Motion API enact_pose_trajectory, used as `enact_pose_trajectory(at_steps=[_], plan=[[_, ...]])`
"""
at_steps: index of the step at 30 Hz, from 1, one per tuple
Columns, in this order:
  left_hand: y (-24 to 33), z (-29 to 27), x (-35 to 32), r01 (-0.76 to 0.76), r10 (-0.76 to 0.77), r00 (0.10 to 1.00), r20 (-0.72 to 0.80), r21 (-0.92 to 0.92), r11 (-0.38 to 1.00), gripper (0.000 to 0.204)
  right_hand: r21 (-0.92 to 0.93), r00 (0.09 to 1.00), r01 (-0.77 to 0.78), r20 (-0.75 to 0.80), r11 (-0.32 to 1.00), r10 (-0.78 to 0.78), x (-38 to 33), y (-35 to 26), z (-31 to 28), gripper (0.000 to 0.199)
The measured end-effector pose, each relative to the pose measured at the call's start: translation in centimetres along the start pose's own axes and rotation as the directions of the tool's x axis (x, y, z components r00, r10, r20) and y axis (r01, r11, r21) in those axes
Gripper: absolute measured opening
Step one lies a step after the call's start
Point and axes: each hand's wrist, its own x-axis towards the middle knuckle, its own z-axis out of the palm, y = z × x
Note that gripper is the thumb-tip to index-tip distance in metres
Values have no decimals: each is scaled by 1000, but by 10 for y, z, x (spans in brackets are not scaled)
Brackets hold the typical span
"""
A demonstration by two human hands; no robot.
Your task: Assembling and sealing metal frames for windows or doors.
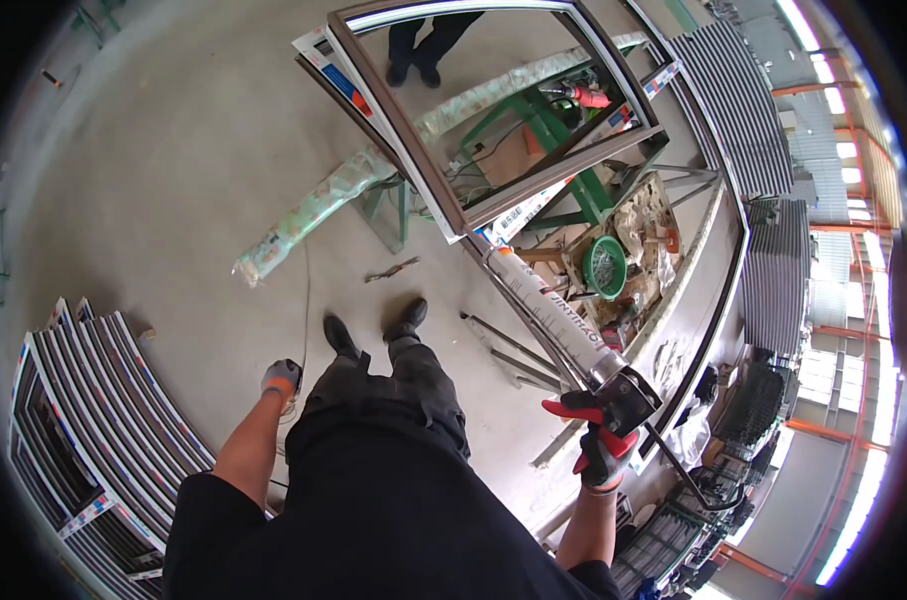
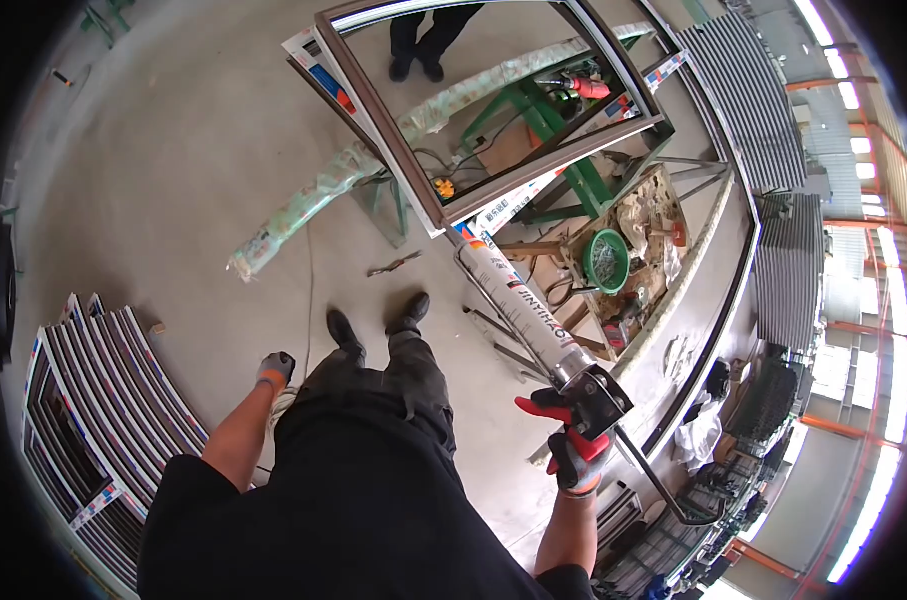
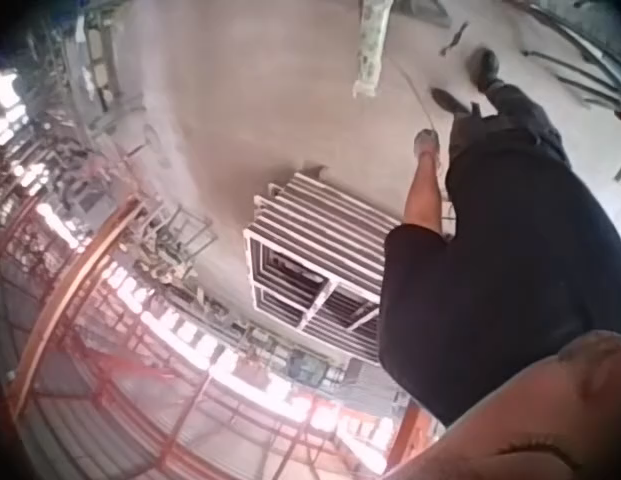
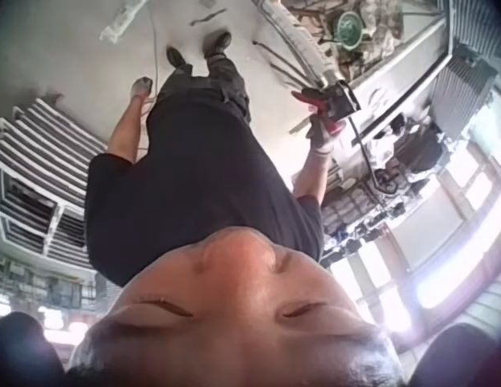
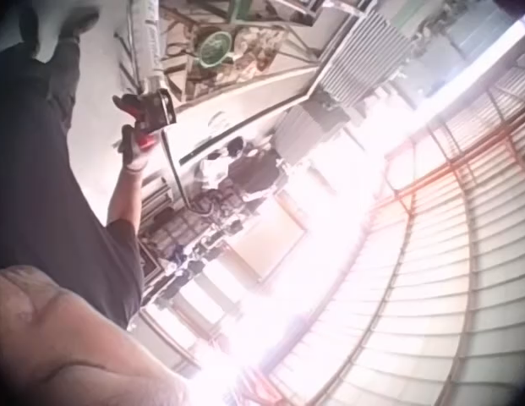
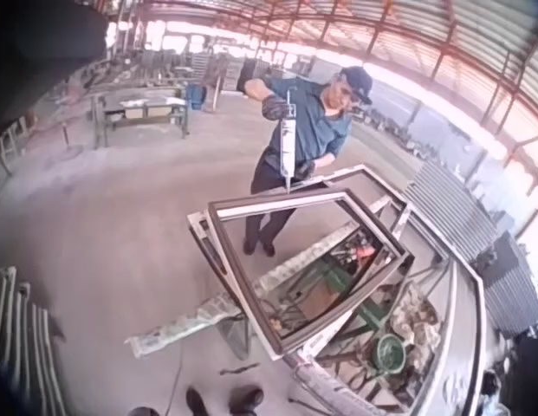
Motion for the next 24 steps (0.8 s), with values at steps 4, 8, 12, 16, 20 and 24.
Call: enact_pose_trajectory(at_steps=[4, 8, 12, 16, 20, 24], plan=[[38, -25, -5, 52, -58, 998, -30, -168, 984, 36, -122, 975, -209, -102, 970, 198, -8, -15, 10, 66], [50, -35, 0, -25, 10, 997, -70, -216, 976, 35, -714, 975, 11, 161, 700, 150, -18, -8, -4, 61], [58, -32, 7, -48, 29, 997, -77, -262, 964, 35, -655, 974, 104, 219, 748, 56, -13, -4, 12, 48], [45, -22, 10, -21, -2, 997, -75, -308, 951, 35, -810, 933, 333, 356, 483, -47, 12, -16, 32, 40], [30, -13, 6, 43, -63, 996, -55, -300, 953, 35, -560, 975, 100, 218, 823, 30, 40, -4, 47, 44], [5, 3, 2, 148, -154, 988, -1, -287, 946, 37, -476, 956, 248, 259, 844, -135, 96, -6, 91, 42]])
